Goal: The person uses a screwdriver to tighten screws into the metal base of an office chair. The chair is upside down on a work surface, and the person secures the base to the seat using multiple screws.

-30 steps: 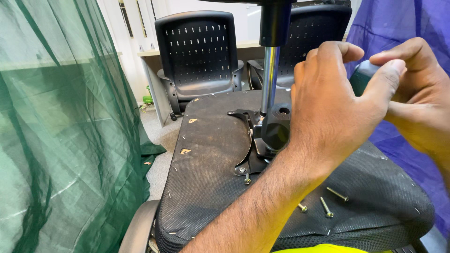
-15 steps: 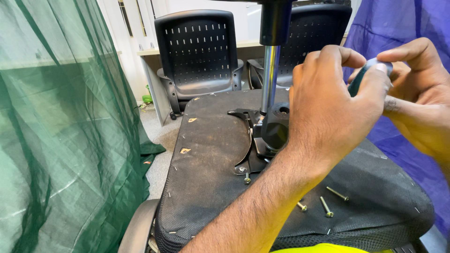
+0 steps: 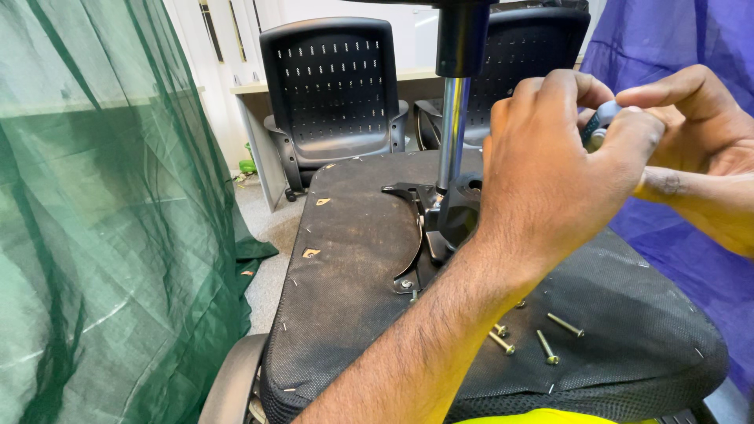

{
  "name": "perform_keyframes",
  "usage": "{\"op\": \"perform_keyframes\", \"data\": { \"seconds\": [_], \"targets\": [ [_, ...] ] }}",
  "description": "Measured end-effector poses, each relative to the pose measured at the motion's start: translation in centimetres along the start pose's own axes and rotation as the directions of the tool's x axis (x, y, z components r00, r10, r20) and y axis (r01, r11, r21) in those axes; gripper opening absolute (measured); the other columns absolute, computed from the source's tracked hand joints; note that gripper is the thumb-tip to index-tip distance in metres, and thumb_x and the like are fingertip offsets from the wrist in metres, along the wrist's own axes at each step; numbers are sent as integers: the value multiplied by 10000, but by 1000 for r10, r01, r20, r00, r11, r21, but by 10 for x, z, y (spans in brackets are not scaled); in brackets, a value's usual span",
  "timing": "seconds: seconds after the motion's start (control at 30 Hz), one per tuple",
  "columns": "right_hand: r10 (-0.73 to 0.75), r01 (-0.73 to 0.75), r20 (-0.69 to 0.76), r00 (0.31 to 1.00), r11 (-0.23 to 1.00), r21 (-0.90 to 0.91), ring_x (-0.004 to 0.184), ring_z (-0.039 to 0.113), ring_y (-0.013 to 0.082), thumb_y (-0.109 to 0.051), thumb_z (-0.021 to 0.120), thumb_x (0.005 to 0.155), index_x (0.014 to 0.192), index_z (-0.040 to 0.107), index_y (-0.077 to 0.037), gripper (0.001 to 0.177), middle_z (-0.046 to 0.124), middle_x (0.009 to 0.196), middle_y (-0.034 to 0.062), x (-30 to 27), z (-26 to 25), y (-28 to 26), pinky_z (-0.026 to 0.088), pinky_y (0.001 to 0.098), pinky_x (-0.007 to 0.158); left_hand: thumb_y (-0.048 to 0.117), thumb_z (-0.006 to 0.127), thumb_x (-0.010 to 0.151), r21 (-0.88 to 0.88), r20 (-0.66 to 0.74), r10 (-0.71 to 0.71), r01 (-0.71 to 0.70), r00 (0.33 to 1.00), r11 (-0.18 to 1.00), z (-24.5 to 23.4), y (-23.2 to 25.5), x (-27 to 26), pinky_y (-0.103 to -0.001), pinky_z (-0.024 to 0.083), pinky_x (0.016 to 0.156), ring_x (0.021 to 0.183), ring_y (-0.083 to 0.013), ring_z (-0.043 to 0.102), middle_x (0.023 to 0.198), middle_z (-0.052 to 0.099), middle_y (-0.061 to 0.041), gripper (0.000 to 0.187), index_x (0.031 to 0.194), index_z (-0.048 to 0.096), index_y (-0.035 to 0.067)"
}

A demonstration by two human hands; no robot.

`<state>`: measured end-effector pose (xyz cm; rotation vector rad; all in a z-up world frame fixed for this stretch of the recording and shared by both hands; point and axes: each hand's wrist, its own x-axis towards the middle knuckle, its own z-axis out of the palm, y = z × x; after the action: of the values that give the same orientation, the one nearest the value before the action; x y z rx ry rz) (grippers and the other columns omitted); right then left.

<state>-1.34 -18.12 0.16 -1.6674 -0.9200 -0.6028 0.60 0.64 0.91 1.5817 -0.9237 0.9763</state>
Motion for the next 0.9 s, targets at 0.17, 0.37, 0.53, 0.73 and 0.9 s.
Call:
{"op": "perform_keyframes", "data": {
  "seconds": [0.17, 0.37, 0.53, 0.73, 0.9],
  "targets": [
    [5, -6, 46, 999, 999, 35, 1280, 634, 265, 27, 687, 906, 1364, 480, -130, 526, 631, 1317, 184, 2, -7, 1, 538, 473, 1075, 388, 567, 921, -27, -1, 30, -30, 1000, 999, 1, -4, -3, -445, 456, 1071, 1185, -290, 575, 1190, 655, -117, 376, 1139, 702, 113],
    [-73, 70, -71, 995, 996, -50, 1188, 668, 195, 45, 692, 917, 1329, 481, -108, 488, 642, 1231, 136, -4, -6, 19, 575, 369, 1035, 447, 606, 959, -65, -26, -2, 0, 1000, 998, 6, 1, -8, -442, 471, 1043, 1115, -279, 581, 1157, 639, -141, 485, 1185, 620, 18],
    [-89, 71, -143, 986, 990, -124, 1092, 676, 111, 47, 736, 904, 1285, 473, -124, 494, 616, 1180, 48, -3, 2, 22, 589, 273, 932, 477, 670, 912, -22, -56, -1, -1, 998, 1000, 6, 5, -8, -439, 493, 961, 1062, -281, 596, 1066, 628, -142, 543, 1156, 582, 0],
    [-91, 68, -114, 989, 980, -187, 1105, 675, 129, 40, 723, 906, 1312, 472, -116, 502, 598, 1199, 59, 1, 11, 13, 597, 300, 942, 422, 658, 909, -12, -26, -4, 3, 1000, 1000, 0, 5, -5, -446, 490, 953, 1078, -284, 605, 1077, 645, -140, 446, 1089, 607, 18],
    [-82, 82, 25, 996, 996, -27, 1172, 687, 199, -23, 714, 852, 1342, 481, -128, 552, 617, 1351, 123, 5, 10, 3, 598, 360, 975, 401, 614, 904, -33, -1, 30, -30, 1000, 999, -2, 0, 0, -468, 454, 1005, 1126, -308, 583, 1155, 639, -164, 446, 1129, 634, 17]
  ]
}}
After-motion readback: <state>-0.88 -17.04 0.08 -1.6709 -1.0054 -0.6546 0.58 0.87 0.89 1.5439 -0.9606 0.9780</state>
